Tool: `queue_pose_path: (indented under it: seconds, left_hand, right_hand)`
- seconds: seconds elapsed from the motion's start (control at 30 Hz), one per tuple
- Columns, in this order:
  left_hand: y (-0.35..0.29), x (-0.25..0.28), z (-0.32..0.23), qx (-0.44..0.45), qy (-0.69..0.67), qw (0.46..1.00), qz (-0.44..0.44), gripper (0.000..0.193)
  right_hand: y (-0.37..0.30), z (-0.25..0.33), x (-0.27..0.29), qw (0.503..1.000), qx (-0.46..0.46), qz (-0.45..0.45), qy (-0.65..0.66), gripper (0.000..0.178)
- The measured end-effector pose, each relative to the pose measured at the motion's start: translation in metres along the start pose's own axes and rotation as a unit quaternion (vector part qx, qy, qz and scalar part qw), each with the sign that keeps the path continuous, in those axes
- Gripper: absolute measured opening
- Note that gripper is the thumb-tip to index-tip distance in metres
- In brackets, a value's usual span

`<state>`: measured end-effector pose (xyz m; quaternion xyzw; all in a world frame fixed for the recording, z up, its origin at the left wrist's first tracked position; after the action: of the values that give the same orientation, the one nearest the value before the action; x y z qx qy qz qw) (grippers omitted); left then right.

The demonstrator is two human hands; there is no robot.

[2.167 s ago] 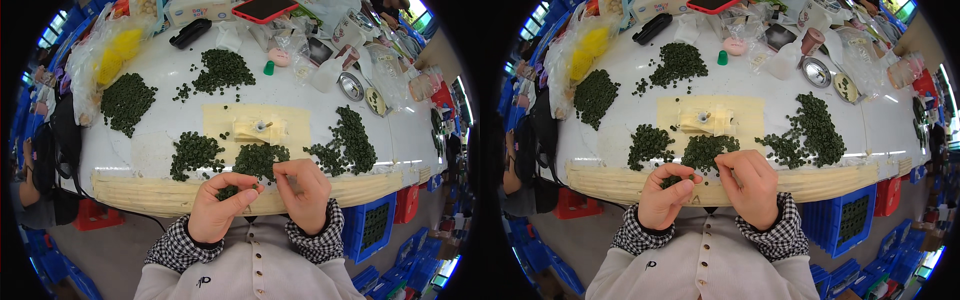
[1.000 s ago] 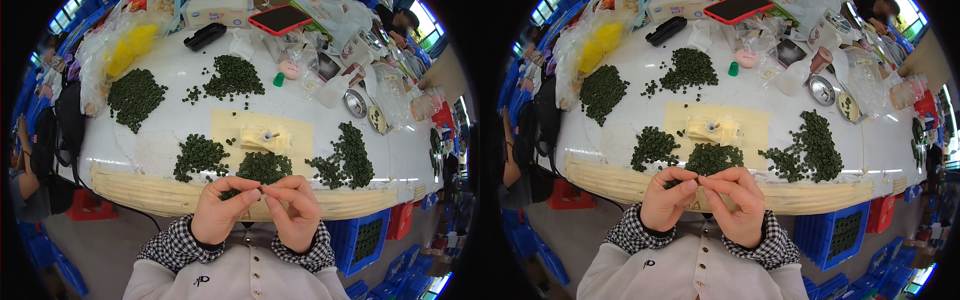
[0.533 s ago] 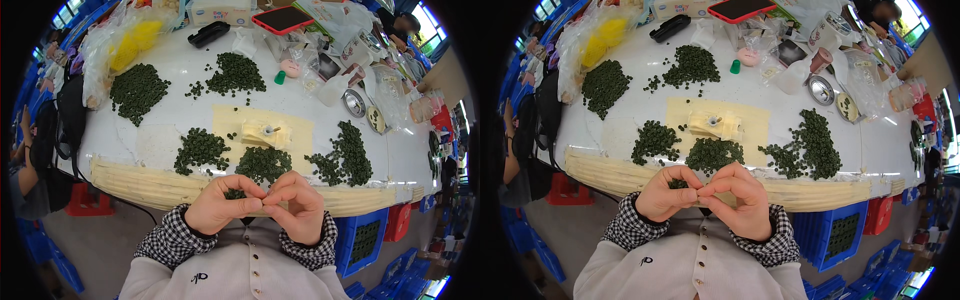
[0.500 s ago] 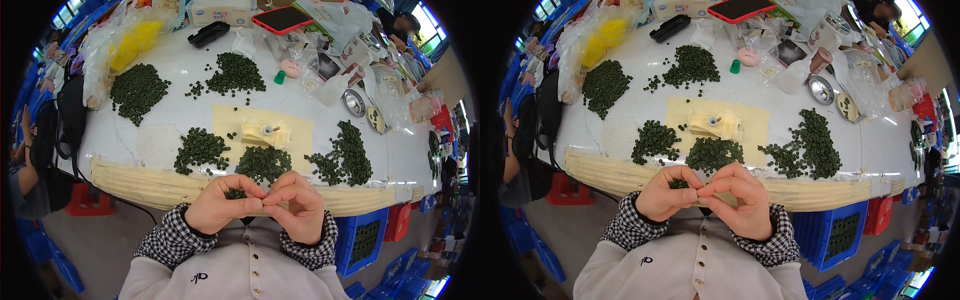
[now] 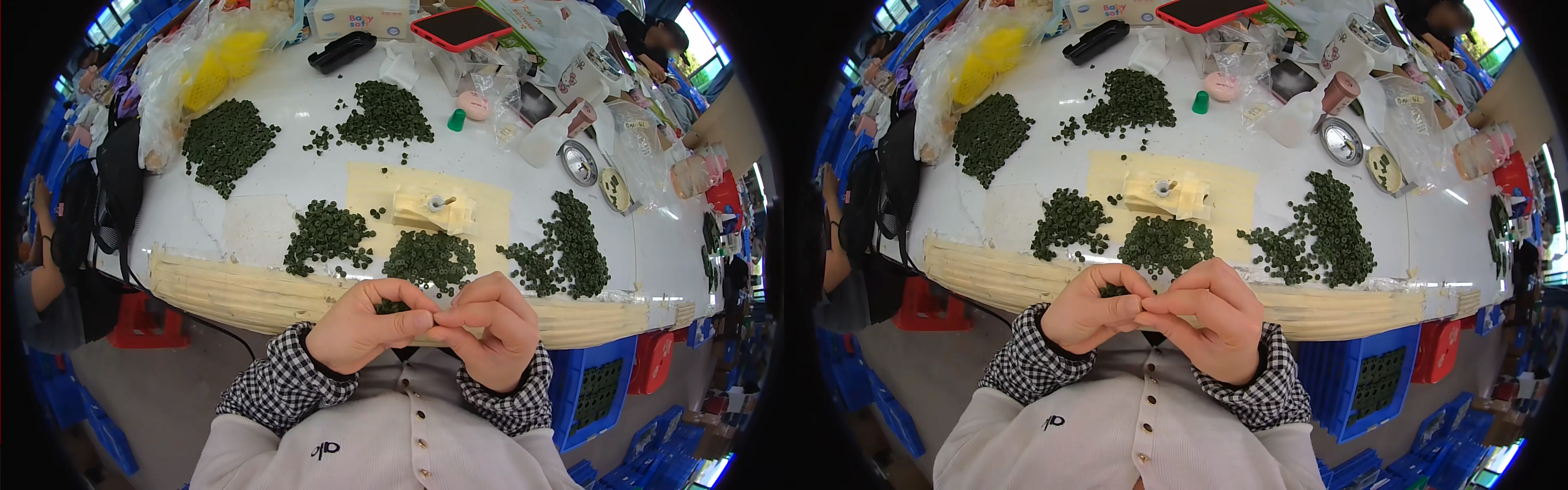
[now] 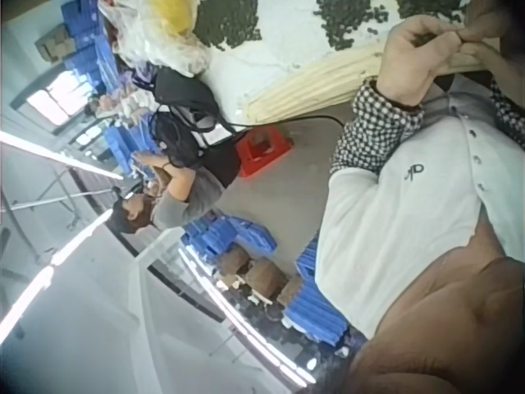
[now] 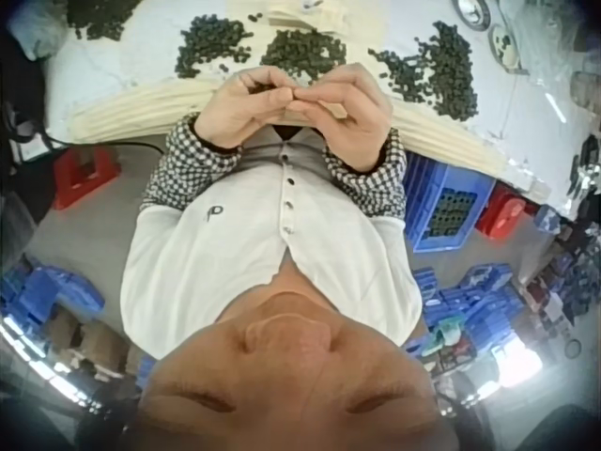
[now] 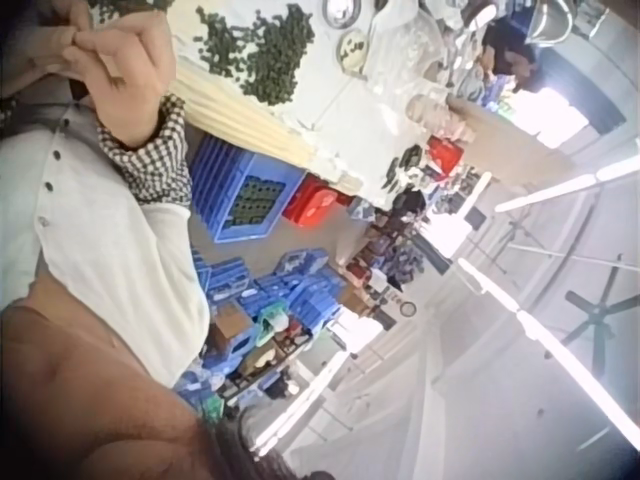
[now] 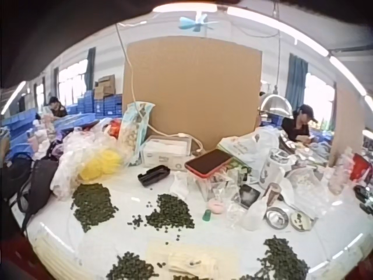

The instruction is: Assembling small green plastic toy pieces at a factory workbench.

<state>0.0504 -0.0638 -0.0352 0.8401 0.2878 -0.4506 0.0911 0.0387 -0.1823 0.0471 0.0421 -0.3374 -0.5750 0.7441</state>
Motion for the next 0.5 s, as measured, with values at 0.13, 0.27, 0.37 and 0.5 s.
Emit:
queue_pose_path:
  seconds: [0.13,0.27,0.37,0.5]
  left_hand:
    - [-0.002,0.001,-0.007,0.010,0.075,0.997,0.012,0.012]
    - [-0.004,-0.001,-0.020,-0.011,0.141,0.989,-0.031,0.011]
    - [-0.005,0.000,-0.023,-0.022,0.186,0.982,-0.034,0.012]
    - [-0.005,-0.001,-0.028,-0.043,0.242,0.968,-0.048,0.012]
  right_hand:
    - [0.001,0.001,0.002,1.000,0.010,0.023,-0.016,0.022]
    - [0.003,-0.001,0.000,0.999,-0.012,0.039,-0.007,0.022]
    - [0.002,-0.009,-0.002,0.997,-0.050,0.042,0.035,0.022]
    - [0.000,-0.014,-0.005,0.996,-0.069,0.029,0.056,0.022]
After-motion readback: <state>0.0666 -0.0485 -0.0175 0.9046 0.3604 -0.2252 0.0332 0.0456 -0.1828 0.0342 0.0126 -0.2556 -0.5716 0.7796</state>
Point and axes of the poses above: each hand's wrist, its own y-axis towards the middle knuckle, its own x-axis out of the back of the hand, z = x × y, the point moved 8 cm from there along y, towards the middle knuckle, and after that the axes turned 14 degrees about z, right-handed, at the moved point
